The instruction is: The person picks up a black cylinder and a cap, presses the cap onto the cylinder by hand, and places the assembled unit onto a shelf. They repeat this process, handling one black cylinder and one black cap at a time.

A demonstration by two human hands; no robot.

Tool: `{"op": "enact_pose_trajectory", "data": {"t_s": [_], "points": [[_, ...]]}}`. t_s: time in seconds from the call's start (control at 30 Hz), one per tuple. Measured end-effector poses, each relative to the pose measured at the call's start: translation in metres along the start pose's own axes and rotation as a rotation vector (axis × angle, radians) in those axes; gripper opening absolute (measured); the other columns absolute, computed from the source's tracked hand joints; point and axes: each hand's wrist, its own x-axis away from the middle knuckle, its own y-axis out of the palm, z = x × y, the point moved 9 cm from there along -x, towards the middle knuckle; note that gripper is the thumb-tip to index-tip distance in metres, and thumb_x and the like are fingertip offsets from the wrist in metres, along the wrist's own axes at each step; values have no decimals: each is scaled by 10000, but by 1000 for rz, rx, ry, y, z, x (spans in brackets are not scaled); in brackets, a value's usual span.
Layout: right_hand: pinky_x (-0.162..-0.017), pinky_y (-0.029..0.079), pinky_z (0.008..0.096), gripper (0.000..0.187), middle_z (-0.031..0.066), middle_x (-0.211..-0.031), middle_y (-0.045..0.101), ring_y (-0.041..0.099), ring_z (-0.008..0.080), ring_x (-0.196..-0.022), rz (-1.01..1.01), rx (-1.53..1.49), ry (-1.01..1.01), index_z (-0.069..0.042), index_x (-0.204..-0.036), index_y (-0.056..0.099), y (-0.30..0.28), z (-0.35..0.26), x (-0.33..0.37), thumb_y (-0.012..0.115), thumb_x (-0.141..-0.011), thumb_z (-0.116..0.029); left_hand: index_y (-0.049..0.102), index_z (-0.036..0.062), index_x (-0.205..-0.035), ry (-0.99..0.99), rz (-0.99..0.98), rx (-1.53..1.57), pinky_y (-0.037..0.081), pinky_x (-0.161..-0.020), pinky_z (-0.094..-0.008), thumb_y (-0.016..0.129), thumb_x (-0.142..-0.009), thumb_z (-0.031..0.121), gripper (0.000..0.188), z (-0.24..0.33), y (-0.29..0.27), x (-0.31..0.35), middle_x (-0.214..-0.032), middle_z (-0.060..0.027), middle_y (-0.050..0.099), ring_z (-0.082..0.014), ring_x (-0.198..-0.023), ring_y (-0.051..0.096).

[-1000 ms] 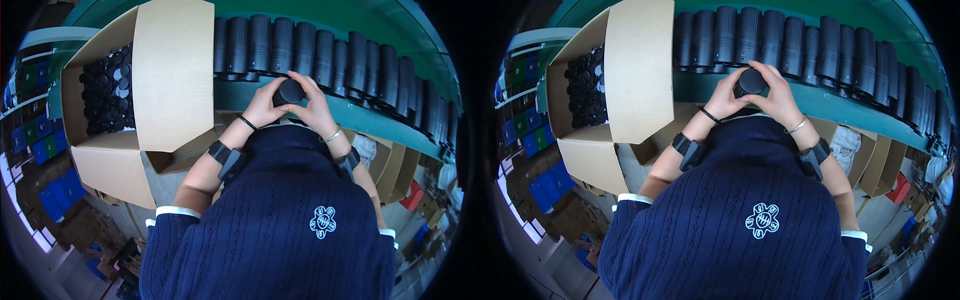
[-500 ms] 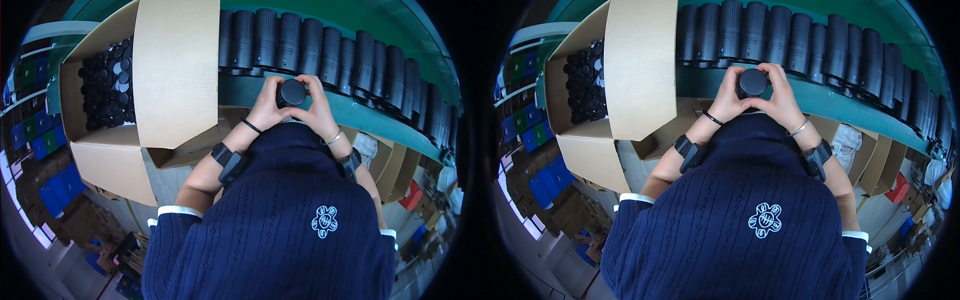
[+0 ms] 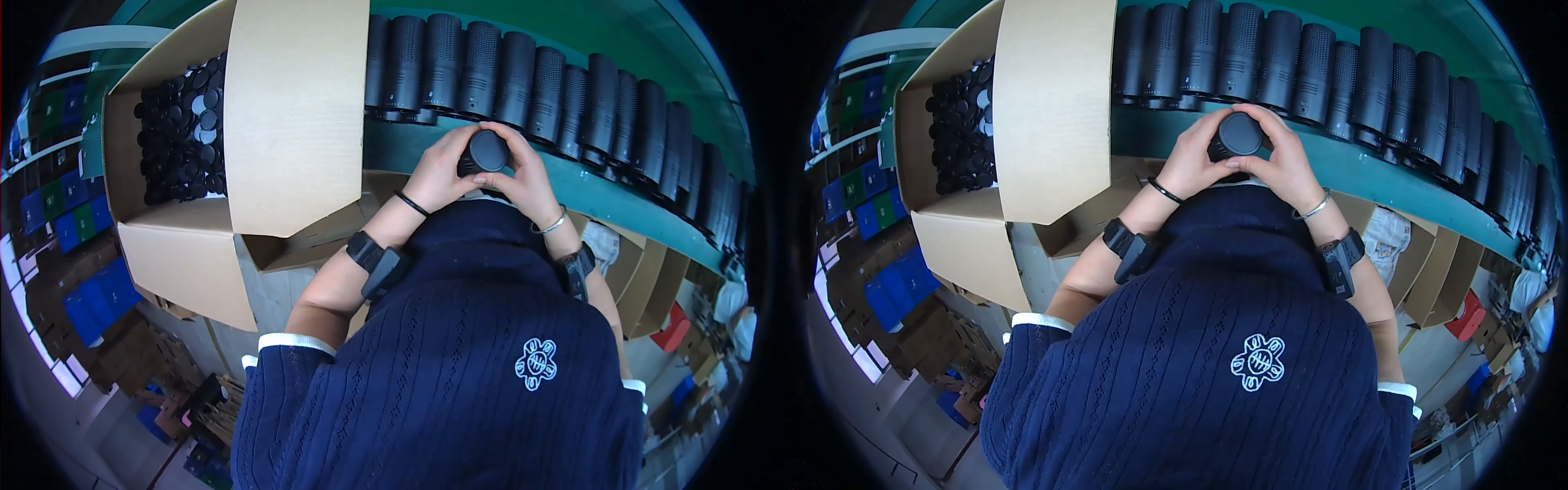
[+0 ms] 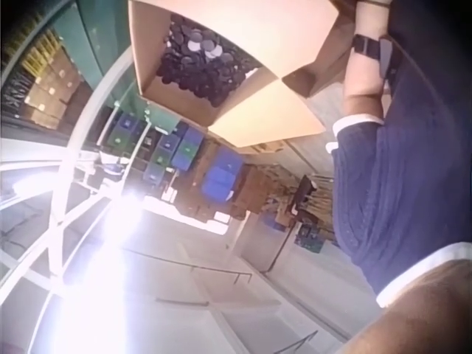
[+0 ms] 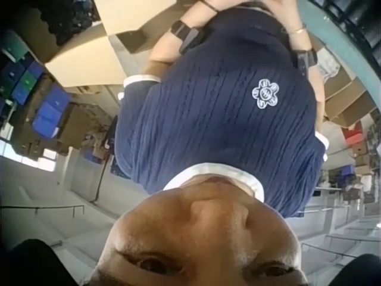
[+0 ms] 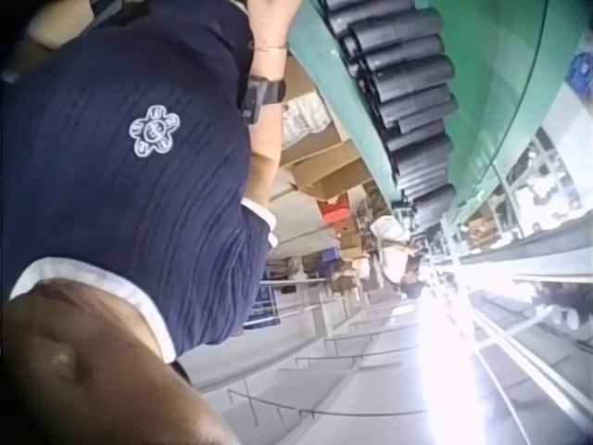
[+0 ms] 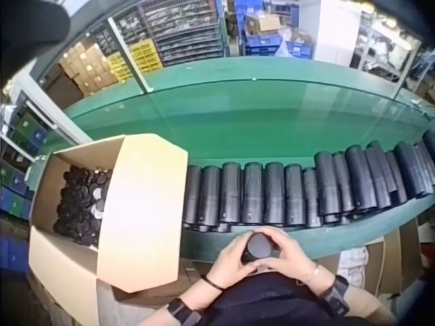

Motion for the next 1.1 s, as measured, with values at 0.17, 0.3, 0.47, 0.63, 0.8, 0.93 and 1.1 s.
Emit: {"op": "enact_pose_trajectory", "data": {"t_s": [0.17,0.3,0.47,0.63,0.8,0.93,1.1], "points": [[-986,459,356,629,130,-1264,568,570,257,-1177,112,239,-87,-26,-1288,514,-1,-10,1,762,-710,-39,505,15,-1265,4,50,-4,497,-924,-428,802,-695,184,664,5,-1,3,-1187,-220,596,-411,-1099,584],[-956,468,350,609,124,-1193,586,582,257,-1133,86,228,-87,-25,-1255,523,-3,-13,-10,758,-694,-41,515,12,-1259,5,69,31,493,-931,-426,800,-699,201,657,-3,-6,-1,-1168,-223,606,-415,-1091,591],[-1002,473,337,674,69,-1329,463,490,188,-1233,-54,19,17,-57,-1325,493,5,-12,-4,801,-726,-37,512,14,-1275,159,53,-1,474,-964,-407,820,-679,196,695,7,-16,-1,-1189,-206,606,-390,-1112,592],[-1058,430,362,758,72,-1392,420,439,200,-1300,-3,92,7,-64,-1399,444,3,-6,-6,801,-731,-43,490,4,-1315,-2,30,32,458,-986,-382,792,-715,143,687,-6,-13,4,-1244,-191,585,-320,-1159,589],[-1081,406,371,770,77,-1402,432,441,210,-1308,-69,-20,33,-66,-1411,429,9,-2,-6,807,-740,-76,466,-5,-1323,24,-12,49,472,-969,-383,759,-744,84,655,-1,-11,9,-1251,-215,580,-369,-1149,589],[-1054,430,351,710,75,-1326,504,497,215,-1257,-47,90,-18,-61,-1386,453,13,-9,-3,788,-760,-83,474,-11,-1309,-17,-19,-6,473,-966,-390,770,-751,136,649,-7,-6,10,-1231,-229,584,-389,-1142,586],[-967,482,370,619,91,-1291,542,571,235,-1163,49,288,-114,-41,-1289,521,13,-11,-4,797,-740,-114,491,-26,-1279,-20,121,-15,490,-935,-396,794,-751,196,648,-4,-13,17,-1200,-233,597,-386,-1133,596]]}}
